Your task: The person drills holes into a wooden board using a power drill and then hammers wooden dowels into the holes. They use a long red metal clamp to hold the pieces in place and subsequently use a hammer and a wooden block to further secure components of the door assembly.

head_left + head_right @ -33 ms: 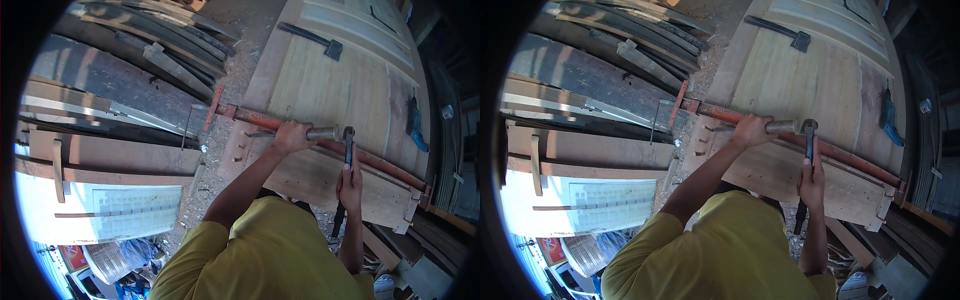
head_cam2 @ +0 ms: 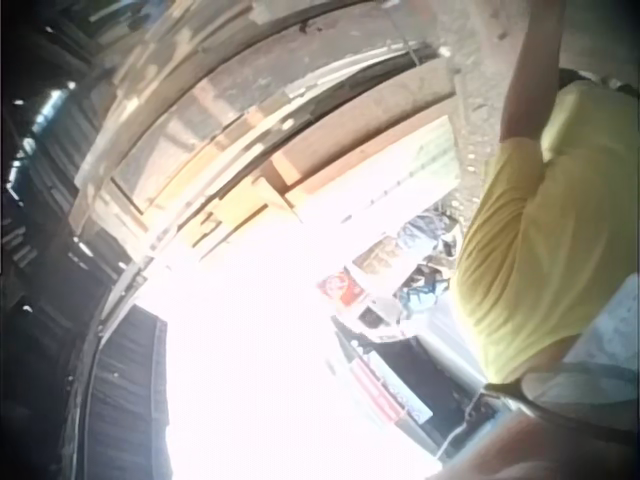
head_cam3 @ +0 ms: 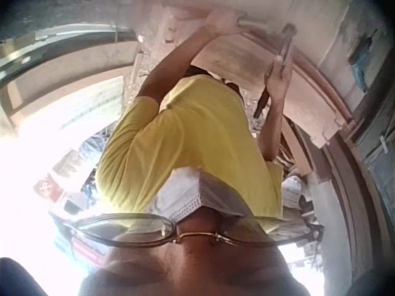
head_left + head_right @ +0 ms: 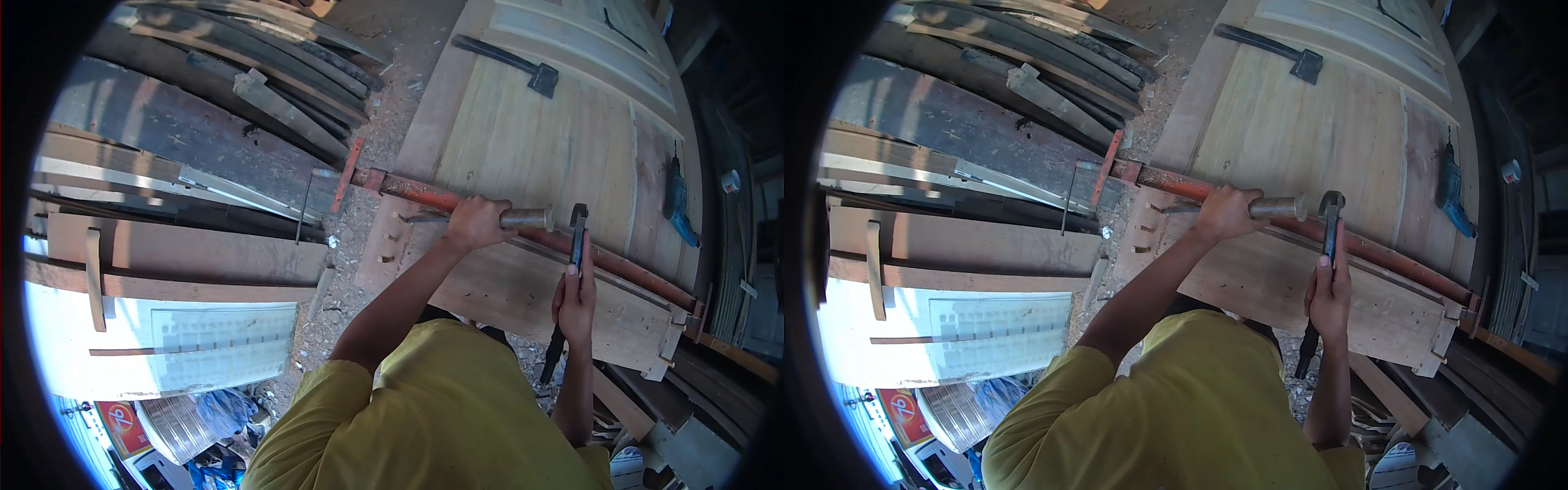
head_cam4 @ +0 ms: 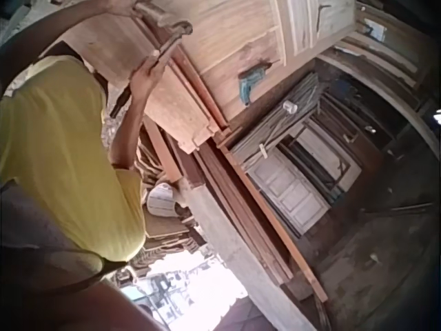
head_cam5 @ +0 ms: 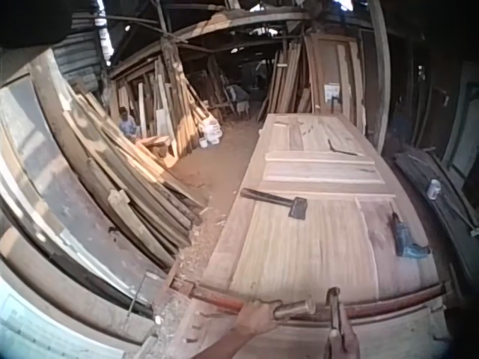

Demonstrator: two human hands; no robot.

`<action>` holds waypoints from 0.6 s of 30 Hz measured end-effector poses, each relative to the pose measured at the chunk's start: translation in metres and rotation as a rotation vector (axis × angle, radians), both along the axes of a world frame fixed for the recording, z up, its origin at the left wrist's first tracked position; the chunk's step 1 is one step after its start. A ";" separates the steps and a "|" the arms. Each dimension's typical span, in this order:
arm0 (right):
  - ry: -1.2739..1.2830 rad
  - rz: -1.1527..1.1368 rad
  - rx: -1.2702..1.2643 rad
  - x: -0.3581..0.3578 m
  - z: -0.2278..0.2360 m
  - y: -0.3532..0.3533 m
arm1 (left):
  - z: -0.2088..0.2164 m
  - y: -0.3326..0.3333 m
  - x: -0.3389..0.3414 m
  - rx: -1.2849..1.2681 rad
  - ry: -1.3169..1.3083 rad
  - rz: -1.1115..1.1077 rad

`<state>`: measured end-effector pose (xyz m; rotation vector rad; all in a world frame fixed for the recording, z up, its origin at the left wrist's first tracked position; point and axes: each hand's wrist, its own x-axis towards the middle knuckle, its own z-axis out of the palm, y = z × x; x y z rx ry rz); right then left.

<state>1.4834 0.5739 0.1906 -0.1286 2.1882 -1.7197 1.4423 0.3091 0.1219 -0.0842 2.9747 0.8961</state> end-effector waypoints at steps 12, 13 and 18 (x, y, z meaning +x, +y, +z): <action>-0.298 0.234 -0.405 -0.028 -0.051 -0.090 | 0.136 -0.030 0.179 0.164 0.518 0.007; -0.353 0.329 -0.441 -0.017 -0.058 -0.119 | 0.135 -0.038 0.197 0.138 0.550 0.088; -0.707 0.810 -0.700 0.005 -0.050 -0.182 | 0.124 -0.048 0.272 0.102 0.541 0.441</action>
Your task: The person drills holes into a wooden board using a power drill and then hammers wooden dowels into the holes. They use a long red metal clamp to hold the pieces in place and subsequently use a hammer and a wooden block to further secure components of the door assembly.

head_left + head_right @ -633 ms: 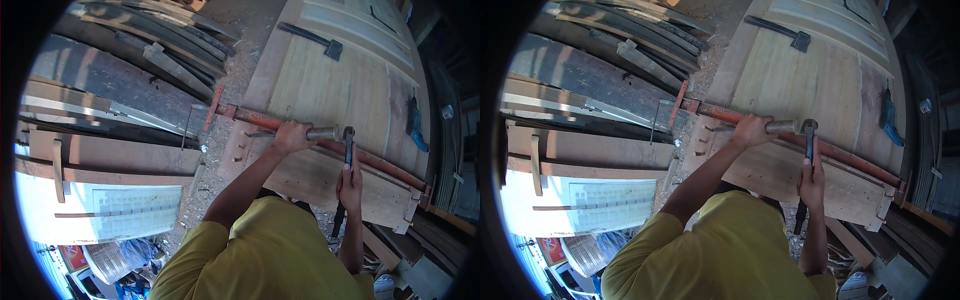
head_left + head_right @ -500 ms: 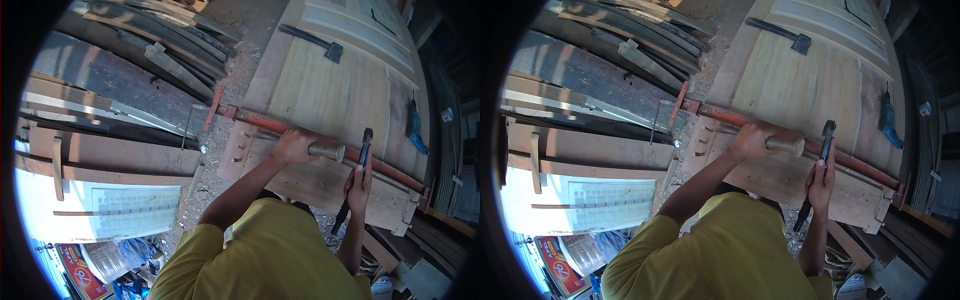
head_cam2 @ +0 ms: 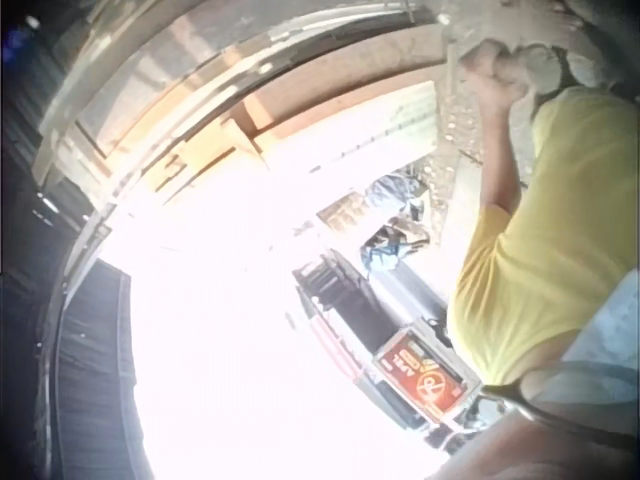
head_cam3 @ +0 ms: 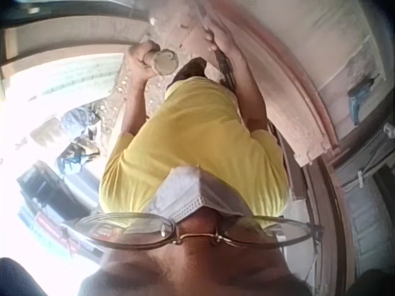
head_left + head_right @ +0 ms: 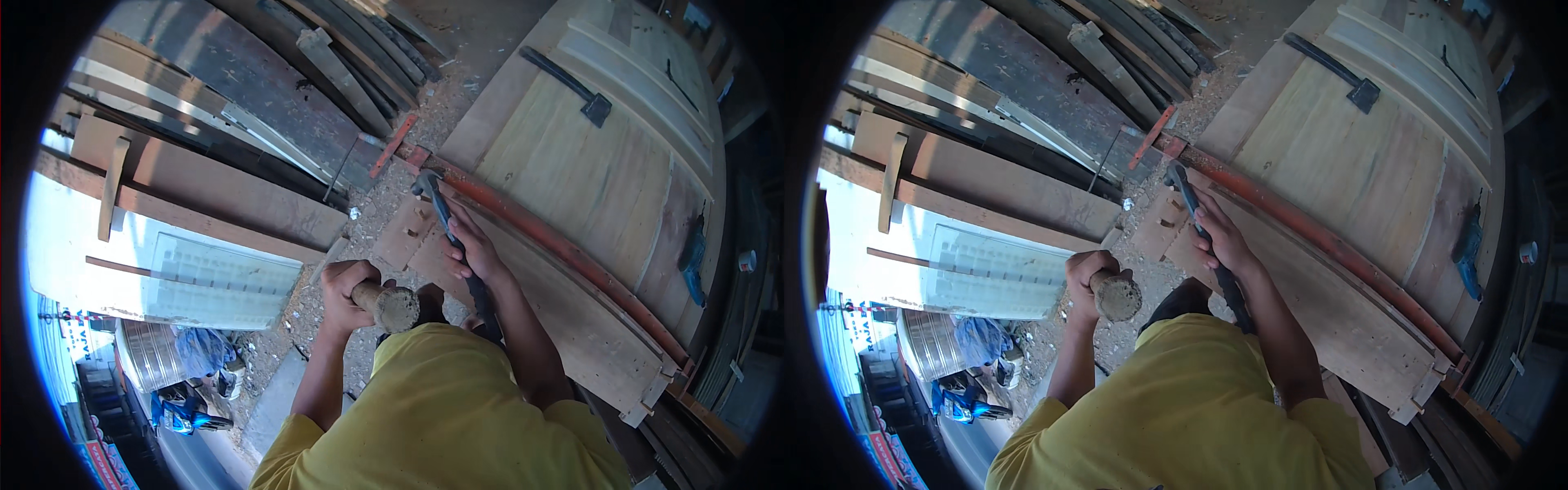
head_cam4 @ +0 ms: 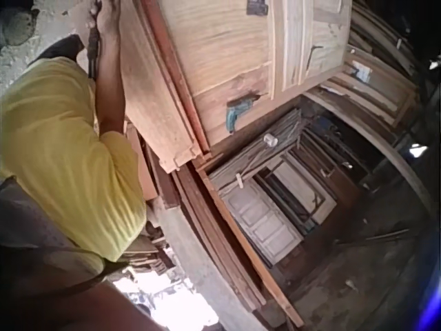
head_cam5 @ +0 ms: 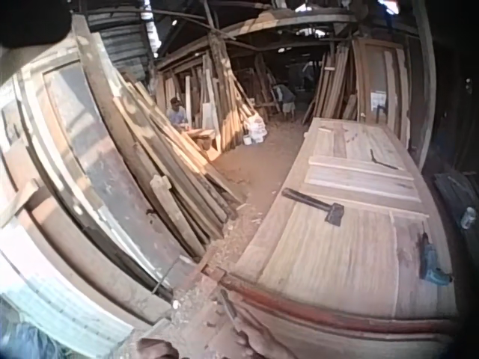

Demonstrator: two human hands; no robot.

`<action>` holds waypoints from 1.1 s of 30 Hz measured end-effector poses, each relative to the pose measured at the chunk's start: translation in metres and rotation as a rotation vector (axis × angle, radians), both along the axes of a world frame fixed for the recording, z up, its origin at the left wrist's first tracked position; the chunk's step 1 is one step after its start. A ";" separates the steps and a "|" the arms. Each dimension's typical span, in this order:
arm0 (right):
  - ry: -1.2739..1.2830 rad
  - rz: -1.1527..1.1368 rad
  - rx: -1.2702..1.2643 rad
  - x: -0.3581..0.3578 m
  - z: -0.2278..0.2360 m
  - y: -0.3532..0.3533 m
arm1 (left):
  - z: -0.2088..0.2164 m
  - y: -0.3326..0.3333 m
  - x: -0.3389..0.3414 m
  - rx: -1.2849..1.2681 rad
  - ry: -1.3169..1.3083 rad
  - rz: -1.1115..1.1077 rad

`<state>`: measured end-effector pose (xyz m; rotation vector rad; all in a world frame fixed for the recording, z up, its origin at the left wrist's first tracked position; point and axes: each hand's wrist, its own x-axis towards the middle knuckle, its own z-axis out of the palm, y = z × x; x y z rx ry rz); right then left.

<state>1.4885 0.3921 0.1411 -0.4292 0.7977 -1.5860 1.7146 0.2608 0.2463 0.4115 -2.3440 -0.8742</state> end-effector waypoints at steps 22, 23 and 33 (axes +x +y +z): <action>0.318 -0.615 0.353 0.058 0.010 0.072 | -0.010 -0.003 -0.060 0.069 -0.003 -0.779; 0.383 -0.693 0.423 0.065 0.005 0.093 | -0.011 0.010 -0.072 0.060 -0.012 -0.810; 0.309 -1.062 0.646 0.150 0.016 0.204 | -0.102 0.034 -0.174 -0.022 -0.305 -0.608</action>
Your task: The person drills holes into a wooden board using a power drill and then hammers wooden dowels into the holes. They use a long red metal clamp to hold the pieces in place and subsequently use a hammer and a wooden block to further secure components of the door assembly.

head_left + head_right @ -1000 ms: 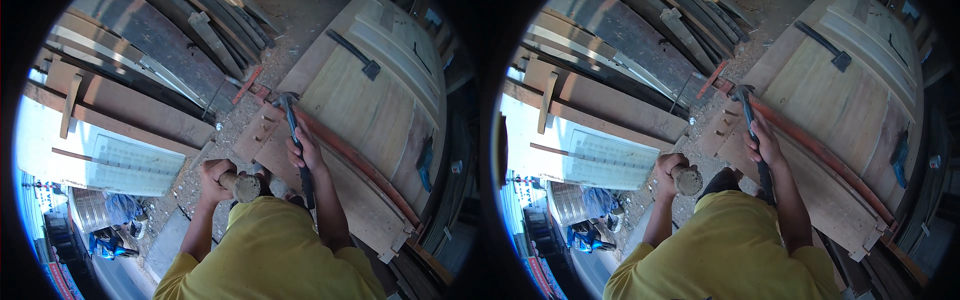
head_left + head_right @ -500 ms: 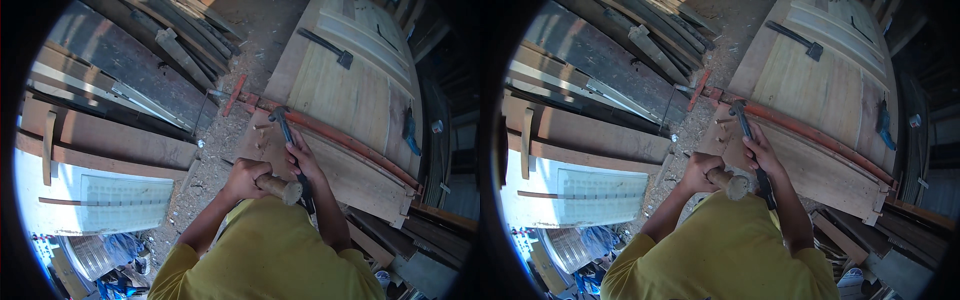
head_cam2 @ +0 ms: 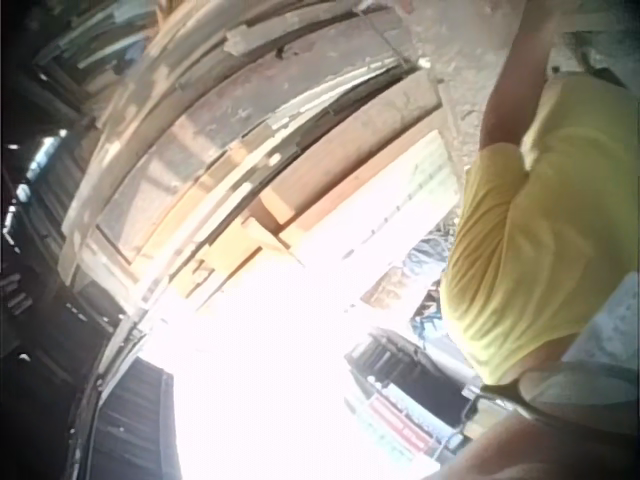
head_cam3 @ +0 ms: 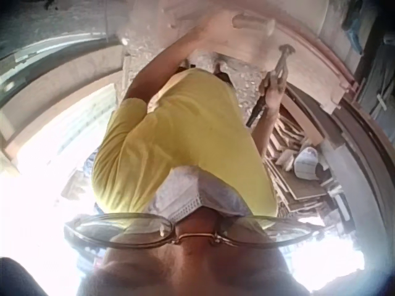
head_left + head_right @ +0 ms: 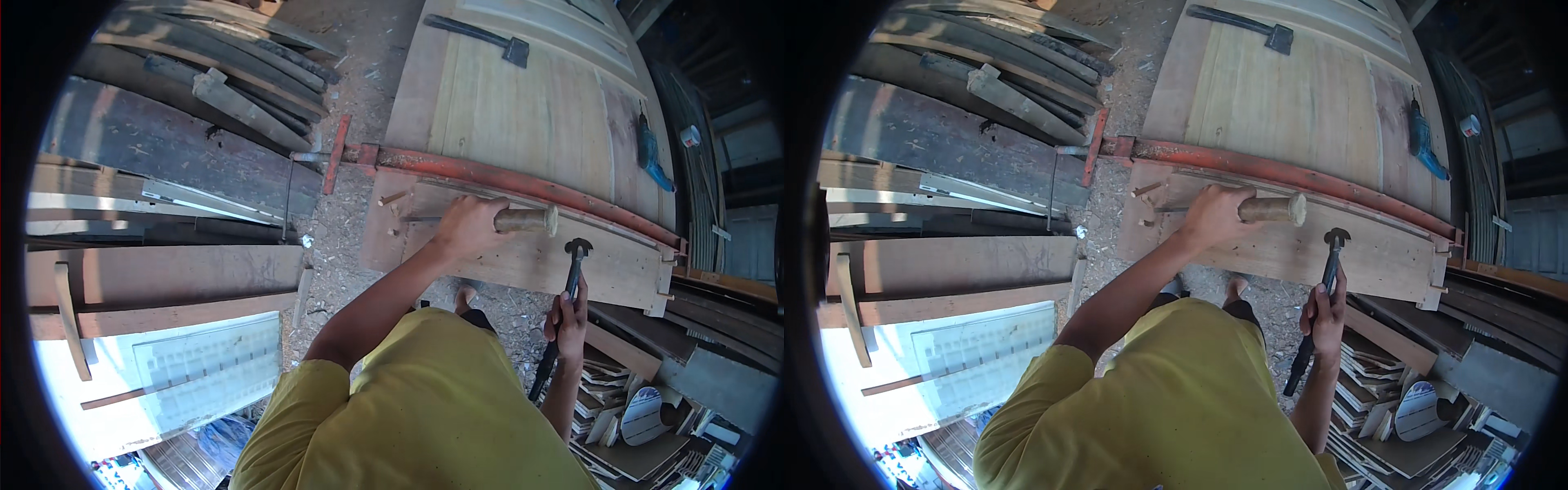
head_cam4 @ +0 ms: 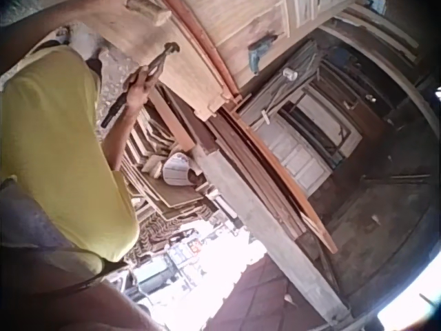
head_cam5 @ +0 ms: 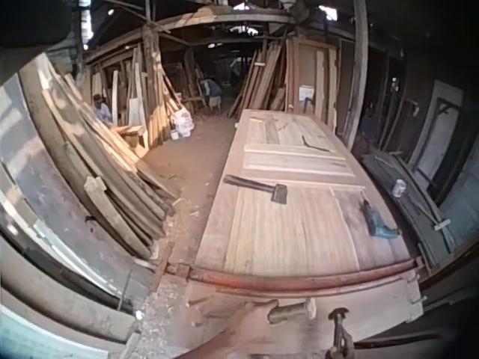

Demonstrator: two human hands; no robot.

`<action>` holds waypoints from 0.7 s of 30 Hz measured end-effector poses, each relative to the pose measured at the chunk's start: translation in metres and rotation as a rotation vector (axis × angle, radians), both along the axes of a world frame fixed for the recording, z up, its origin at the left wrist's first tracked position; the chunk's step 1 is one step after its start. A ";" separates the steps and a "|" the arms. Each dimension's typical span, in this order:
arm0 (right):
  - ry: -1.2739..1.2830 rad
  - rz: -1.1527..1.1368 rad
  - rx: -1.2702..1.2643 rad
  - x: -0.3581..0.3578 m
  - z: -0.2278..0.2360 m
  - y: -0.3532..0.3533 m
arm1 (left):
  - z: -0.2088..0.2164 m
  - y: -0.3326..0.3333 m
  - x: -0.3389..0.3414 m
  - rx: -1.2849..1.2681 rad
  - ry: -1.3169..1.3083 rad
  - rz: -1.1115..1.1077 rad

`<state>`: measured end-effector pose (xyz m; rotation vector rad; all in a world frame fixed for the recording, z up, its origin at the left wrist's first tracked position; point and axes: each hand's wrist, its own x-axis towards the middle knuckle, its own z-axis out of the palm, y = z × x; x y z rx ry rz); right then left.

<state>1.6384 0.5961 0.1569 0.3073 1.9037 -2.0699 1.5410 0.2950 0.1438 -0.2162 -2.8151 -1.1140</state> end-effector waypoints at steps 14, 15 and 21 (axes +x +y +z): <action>0.022 0.050 -0.026 -0.031 0.007 0.010 | -0.007 0.005 -0.032 -0.002 -0.111 0.035; 0.039 0.043 -0.008 -0.034 0.010 0.011 | -0.006 0.005 -0.032 -0.007 -0.147 0.046; 0.226 -0.062 0.100 -0.053 0.037 0.018 | -0.011 -0.003 -0.032 -0.011 -0.178 0.081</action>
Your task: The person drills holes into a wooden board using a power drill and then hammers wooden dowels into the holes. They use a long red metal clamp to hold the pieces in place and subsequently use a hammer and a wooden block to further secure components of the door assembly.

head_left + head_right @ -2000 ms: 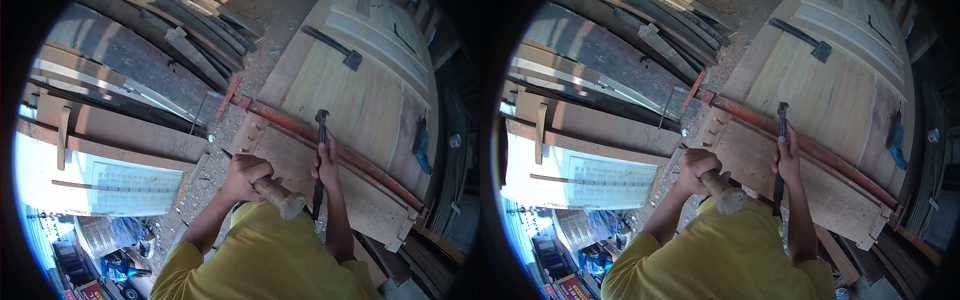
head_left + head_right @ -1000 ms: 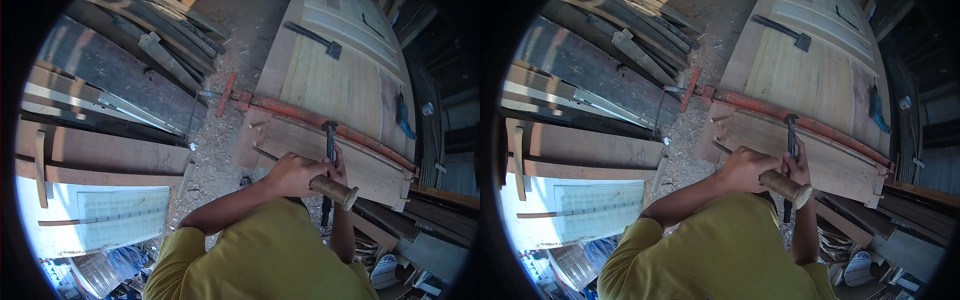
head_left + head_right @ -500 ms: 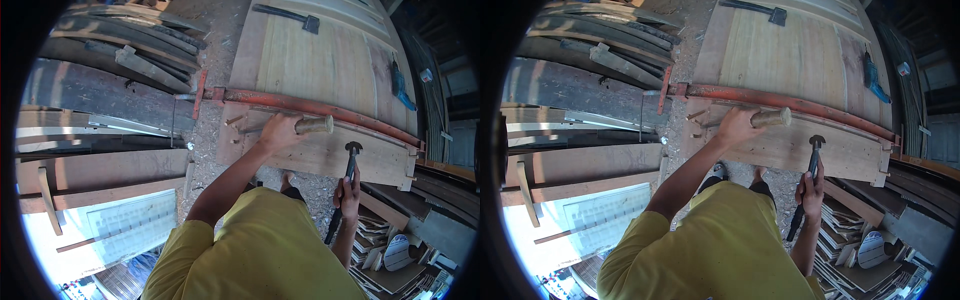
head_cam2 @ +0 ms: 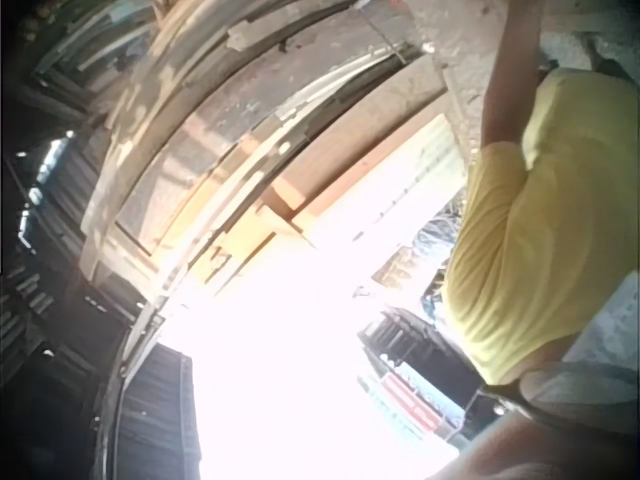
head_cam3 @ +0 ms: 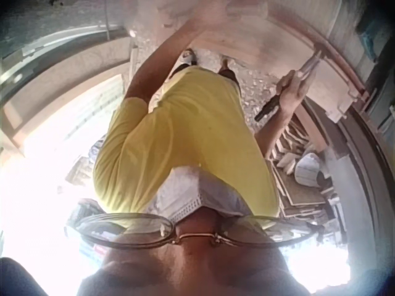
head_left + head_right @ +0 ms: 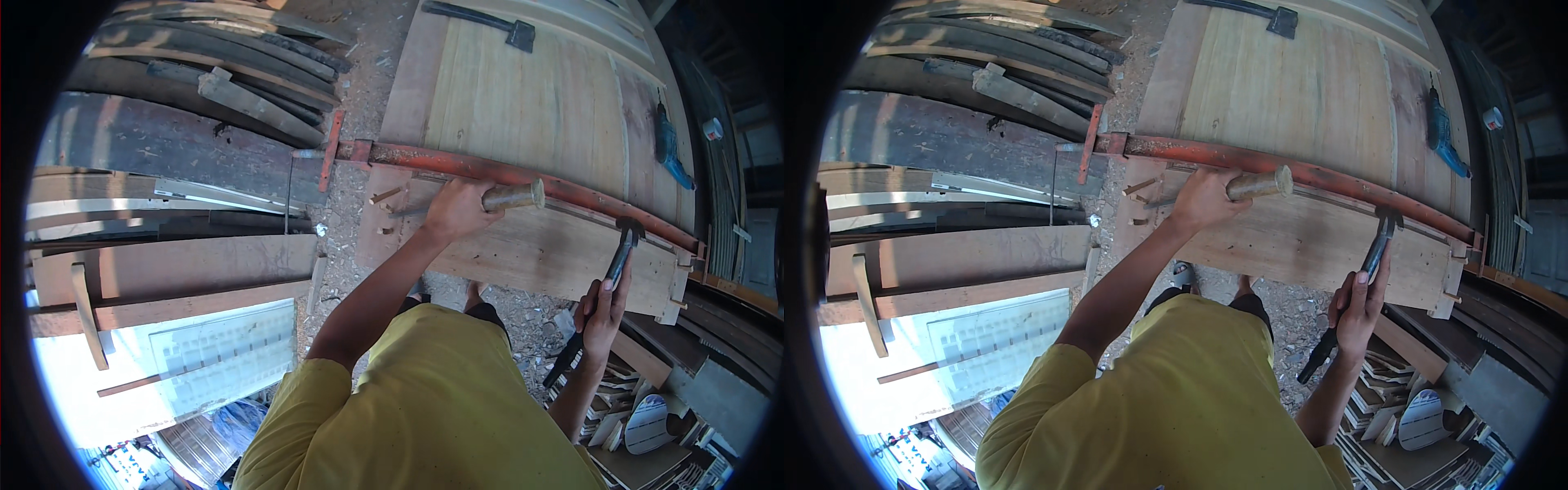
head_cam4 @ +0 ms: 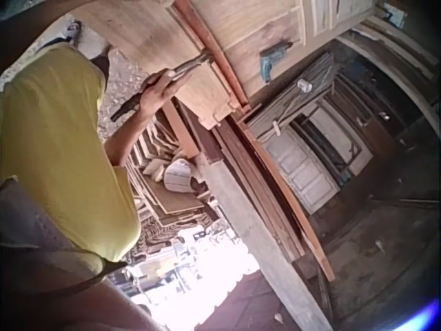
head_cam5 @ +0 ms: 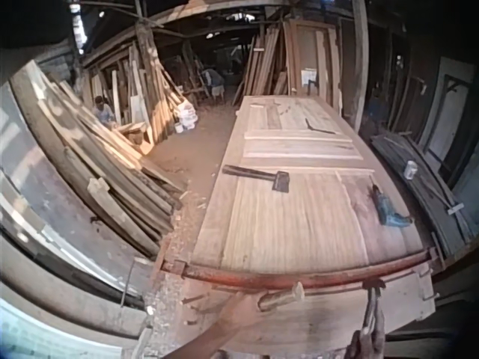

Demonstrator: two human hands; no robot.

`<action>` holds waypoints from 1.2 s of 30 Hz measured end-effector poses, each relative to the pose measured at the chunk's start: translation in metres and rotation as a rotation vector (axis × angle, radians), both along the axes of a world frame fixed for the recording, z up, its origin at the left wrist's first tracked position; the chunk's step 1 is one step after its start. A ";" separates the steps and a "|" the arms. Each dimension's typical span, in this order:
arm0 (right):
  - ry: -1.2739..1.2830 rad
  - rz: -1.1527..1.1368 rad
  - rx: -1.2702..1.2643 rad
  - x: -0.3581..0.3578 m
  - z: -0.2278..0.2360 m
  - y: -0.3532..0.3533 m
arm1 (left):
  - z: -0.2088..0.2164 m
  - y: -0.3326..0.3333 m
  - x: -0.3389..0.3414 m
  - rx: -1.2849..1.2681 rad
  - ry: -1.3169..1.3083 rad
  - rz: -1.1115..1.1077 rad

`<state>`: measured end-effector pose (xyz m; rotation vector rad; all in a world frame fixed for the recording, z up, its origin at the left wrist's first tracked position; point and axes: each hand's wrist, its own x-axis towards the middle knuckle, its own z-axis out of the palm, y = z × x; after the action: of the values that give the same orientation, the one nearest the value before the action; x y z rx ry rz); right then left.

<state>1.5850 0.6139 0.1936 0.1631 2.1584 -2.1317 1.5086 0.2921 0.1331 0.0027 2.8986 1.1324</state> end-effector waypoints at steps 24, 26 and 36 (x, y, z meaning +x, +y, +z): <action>0.182 -0.198 0.072 -0.015 0.031 -0.025 | -0.001 0.008 -0.003 -0.031 -0.009 -0.039; 0.170 -0.285 0.080 -0.012 0.017 -0.050 | -0.001 0.010 -0.007 -0.016 -0.012 -0.053; 0.081 -0.170 0.078 -0.033 0.033 -0.039 | -0.006 0.009 -0.008 -0.005 -0.011 -0.007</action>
<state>1.5520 0.5747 0.2266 0.2813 2.3537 -2.1785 1.5002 0.3008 0.1269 0.0061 2.8894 1.1212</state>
